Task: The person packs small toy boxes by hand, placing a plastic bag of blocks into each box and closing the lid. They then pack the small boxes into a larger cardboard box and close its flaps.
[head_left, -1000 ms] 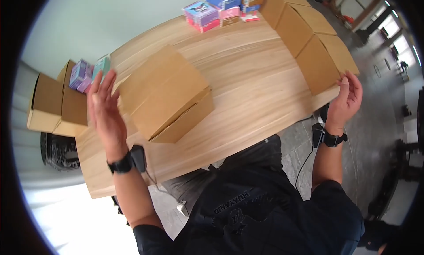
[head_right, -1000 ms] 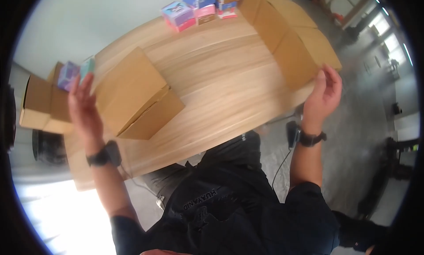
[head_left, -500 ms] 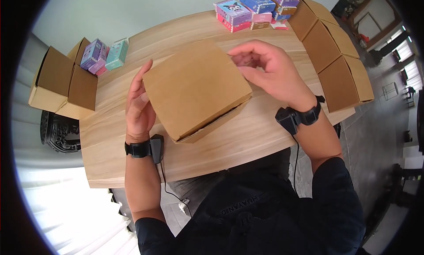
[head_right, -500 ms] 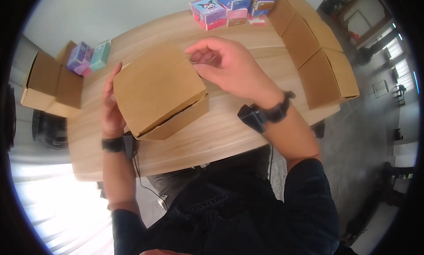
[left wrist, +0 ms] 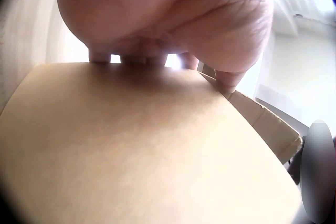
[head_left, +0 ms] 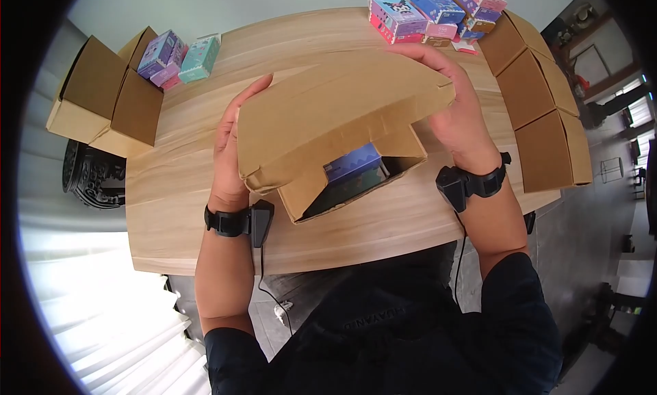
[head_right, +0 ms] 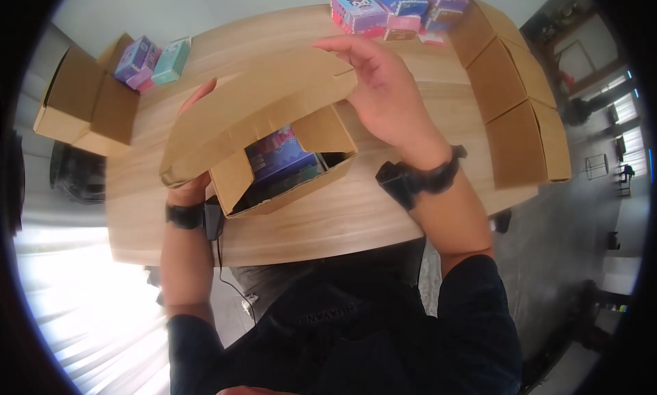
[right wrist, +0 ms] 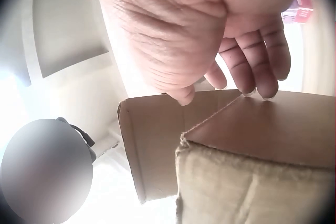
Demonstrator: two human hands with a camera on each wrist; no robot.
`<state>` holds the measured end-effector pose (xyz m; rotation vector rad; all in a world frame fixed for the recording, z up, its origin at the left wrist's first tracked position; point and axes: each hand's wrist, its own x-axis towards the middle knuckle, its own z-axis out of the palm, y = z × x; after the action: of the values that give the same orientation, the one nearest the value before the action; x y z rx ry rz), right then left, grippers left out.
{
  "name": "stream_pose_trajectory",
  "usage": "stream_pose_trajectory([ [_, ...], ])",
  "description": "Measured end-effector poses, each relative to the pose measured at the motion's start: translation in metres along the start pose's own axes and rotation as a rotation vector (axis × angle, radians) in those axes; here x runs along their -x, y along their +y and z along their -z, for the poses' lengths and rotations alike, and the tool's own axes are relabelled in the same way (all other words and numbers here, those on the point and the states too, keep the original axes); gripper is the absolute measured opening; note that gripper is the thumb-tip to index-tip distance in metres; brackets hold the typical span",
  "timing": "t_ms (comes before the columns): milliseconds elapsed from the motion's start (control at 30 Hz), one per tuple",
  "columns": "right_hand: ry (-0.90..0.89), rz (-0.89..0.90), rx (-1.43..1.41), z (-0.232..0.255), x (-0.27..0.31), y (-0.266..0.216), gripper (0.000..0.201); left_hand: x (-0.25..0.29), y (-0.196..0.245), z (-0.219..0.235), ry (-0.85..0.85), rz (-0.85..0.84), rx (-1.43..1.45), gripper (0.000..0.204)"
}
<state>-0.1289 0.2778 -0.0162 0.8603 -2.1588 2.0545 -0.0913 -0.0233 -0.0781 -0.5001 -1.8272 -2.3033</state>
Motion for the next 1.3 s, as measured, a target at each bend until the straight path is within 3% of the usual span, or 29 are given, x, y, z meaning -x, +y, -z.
stream_pose_trajectory([
  [133, -0.001, 0.043, -0.005, 0.000, 0.002, 0.004, 0.036, 0.001, -0.006, 0.002, 0.037, 0.095, 0.081, 0.057],
  [233, -0.002, -0.098, -0.112, 0.005, 0.005, 0.003, 0.035, 0.004, 0.001, 0.000, 0.014, 0.138, 0.185, 0.059],
  [333, 0.044, -0.070, -0.090, 0.005, 0.013, 0.007, 0.037, 0.006, 0.002, -0.001, -0.076, 0.006, 0.132, 0.066],
  [433, -0.015, 0.041, -0.170, 0.017, 0.017, 0.013, 0.044, 0.008, 0.001, 0.002, -0.044, 0.018, 0.124, 0.076],
  [533, -0.112, 0.118, -0.089, 0.026, 0.020, 0.004, 0.058, 0.007, 0.005, -0.009, -0.012, -0.058, 0.173, 0.090],
  [633, -0.393, 0.295, 0.200, 0.032, 0.021, -0.012, 0.064, 0.005, -0.005, -0.006, 0.006, -0.241, -0.019, 0.102],
  [733, -0.441, 0.256, 0.313, 0.027, 0.023, -0.010, 0.065, 0.007, 0.000, -0.007, 0.011, -0.293, -0.254, 0.109],
  [933, -0.458, 0.180, 0.204, 0.024, 0.026, -0.008, 0.048, 0.007, -0.002, -0.006, -0.021, -0.303, -0.350, 0.098],
  [1033, -0.437, 0.293, 0.201, 0.021, 0.024, 0.001, 0.042, 0.008, -0.002, -0.010, -0.021, -0.294, -0.340, 0.090],
  [1200, -0.463, 0.469, 0.466, 0.009, 0.025, -0.019, 0.041, 0.009, -0.001, -0.002, -0.052, -0.322, -0.370, 0.078],
  [1300, -0.438, 0.502, 0.495, -0.008, 0.032, -0.025, 0.040, 0.011, -0.002, -0.005, -0.024, -0.269, -0.288, 0.080],
])
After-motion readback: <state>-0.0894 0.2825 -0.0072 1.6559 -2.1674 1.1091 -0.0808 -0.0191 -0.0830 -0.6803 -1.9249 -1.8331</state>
